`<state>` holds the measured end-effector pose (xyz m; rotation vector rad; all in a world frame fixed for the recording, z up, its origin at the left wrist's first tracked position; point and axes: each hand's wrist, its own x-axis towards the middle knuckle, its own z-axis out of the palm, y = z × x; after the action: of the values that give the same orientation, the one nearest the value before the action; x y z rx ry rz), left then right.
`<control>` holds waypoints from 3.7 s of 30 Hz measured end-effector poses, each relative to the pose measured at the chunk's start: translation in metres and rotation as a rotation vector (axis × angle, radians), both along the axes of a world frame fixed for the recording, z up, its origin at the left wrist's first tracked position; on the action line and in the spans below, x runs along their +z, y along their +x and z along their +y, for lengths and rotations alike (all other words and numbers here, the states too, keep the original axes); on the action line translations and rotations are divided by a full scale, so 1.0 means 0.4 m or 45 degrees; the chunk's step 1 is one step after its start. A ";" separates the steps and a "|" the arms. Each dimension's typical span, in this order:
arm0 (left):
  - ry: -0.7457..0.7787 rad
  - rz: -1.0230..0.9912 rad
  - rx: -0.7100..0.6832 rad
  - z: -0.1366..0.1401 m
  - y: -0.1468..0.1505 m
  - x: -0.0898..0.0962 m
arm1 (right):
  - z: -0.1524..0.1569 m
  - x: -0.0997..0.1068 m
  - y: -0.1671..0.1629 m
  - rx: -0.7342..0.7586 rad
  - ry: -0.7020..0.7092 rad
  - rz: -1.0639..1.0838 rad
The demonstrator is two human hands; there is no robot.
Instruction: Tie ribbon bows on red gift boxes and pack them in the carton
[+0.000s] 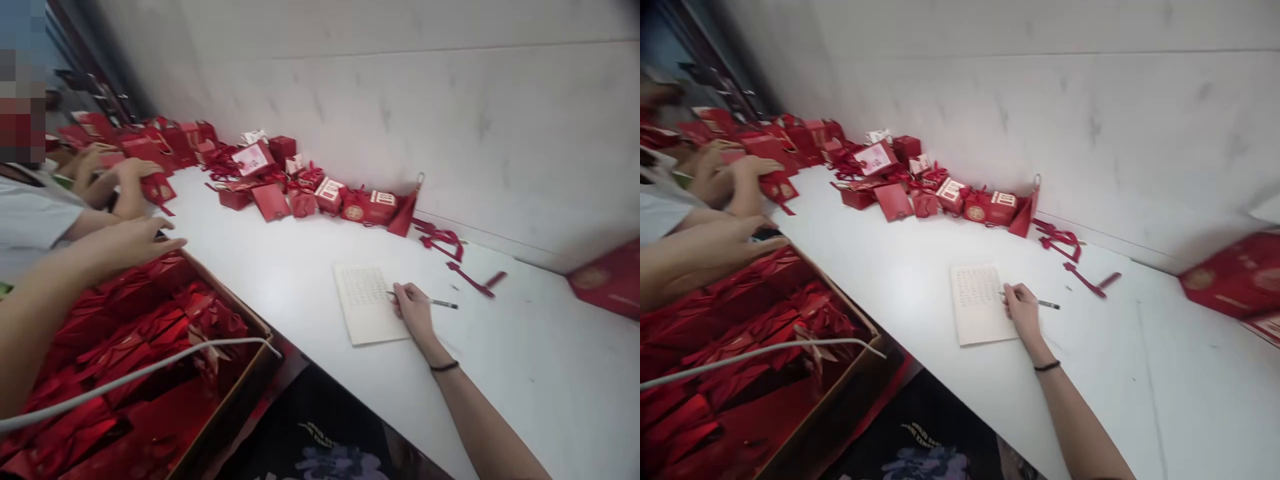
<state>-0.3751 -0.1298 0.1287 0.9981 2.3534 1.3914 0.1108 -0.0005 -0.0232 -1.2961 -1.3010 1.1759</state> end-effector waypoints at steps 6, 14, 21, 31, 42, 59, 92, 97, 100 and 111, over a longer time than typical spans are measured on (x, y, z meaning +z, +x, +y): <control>-0.481 0.751 -0.895 0.310 0.453 -0.055 | -0.028 0.002 0.008 0.089 -0.012 0.049; -0.121 0.538 -1.027 0.491 0.794 -0.336 | -0.006 -0.016 0.001 0.107 -0.064 0.101; -0.034 0.463 -0.893 0.494 0.825 -0.410 | 0.027 -0.043 0.008 0.032 -0.140 0.090; -0.162 0.525 -0.917 0.500 0.832 -0.417 | 0.013 -0.032 0.009 0.114 -0.017 -0.216; -0.159 0.478 -0.924 0.496 0.833 -0.412 | 0.018 -0.037 0.009 0.196 -0.106 -0.320; -0.182 0.484 -0.919 0.492 0.834 -0.403 | 0.018 -0.035 0.007 0.107 -0.086 -0.317; -0.155 0.458 -0.919 0.493 0.835 -0.405 | 0.015 -0.030 0.008 0.067 -0.064 -0.341; -0.176 0.449 -0.922 0.493 0.835 -0.404 | 0.017 -0.030 0.008 0.057 -0.032 -0.352; -0.173 0.452 -0.924 0.493 0.835 -0.403 | 0.018 -0.033 0.009 0.067 -0.023 -0.380; -0.171 0.448 -0.919 0.491 0.836 -0.401 | 0.014 -0.031 0.011 0.093 -0.059 -0.345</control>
<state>-0.0407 0.0667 -0.0316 1.9131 1.9131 0.8150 0.1153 0.0051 -0.0355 -1.4917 -1.5347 1.1134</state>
